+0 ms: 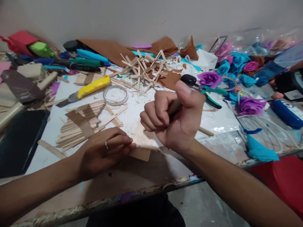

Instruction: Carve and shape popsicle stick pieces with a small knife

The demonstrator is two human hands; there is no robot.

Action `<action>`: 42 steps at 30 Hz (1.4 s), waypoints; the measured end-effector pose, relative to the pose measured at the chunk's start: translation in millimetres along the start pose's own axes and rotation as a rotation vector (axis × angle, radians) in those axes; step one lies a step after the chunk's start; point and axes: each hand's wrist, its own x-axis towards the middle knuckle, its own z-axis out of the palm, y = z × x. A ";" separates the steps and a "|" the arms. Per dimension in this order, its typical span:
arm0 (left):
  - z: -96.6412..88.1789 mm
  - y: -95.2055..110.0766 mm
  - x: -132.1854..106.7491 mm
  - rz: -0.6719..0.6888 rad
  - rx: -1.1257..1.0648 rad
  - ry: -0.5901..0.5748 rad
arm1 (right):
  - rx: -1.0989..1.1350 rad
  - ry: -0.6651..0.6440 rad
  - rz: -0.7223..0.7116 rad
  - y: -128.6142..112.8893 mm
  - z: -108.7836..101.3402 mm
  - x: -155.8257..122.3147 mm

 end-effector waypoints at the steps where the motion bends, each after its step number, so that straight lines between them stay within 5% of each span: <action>1: -0.4 0.0 -0.1 -0.022 -0.017 -0.009 | 0.010 -0.020 0.004 0.1 -0.2 -0.2; 11: -2.8 2.5 -2.9 -0.179 -0.220 -0.078 | 0.137 -0.221 0.168 11.9 1.2 -10.2; 25: -7.1 5.5 1.7 -0.325 -0.300 -0.162 | 0.056 -0.169 0.108 8.1 0.6 -12.5; 32: -3.1 13.0 7.6 -0.484 -0.312 -0.007 | 0.004 -0.134 0.080 8.7 6.9 -6.0; 39: -5.6 2.4 9.5 -0.333 -0.183 -0.109 | -0.066 0.060 -0.162 26.1 16.6 -7.4; 42: -2.7 -2.5 5.3 -0.241 -0.126 -0.116 | -0.101 0.086 -0.127 25.9 18.3 -3.4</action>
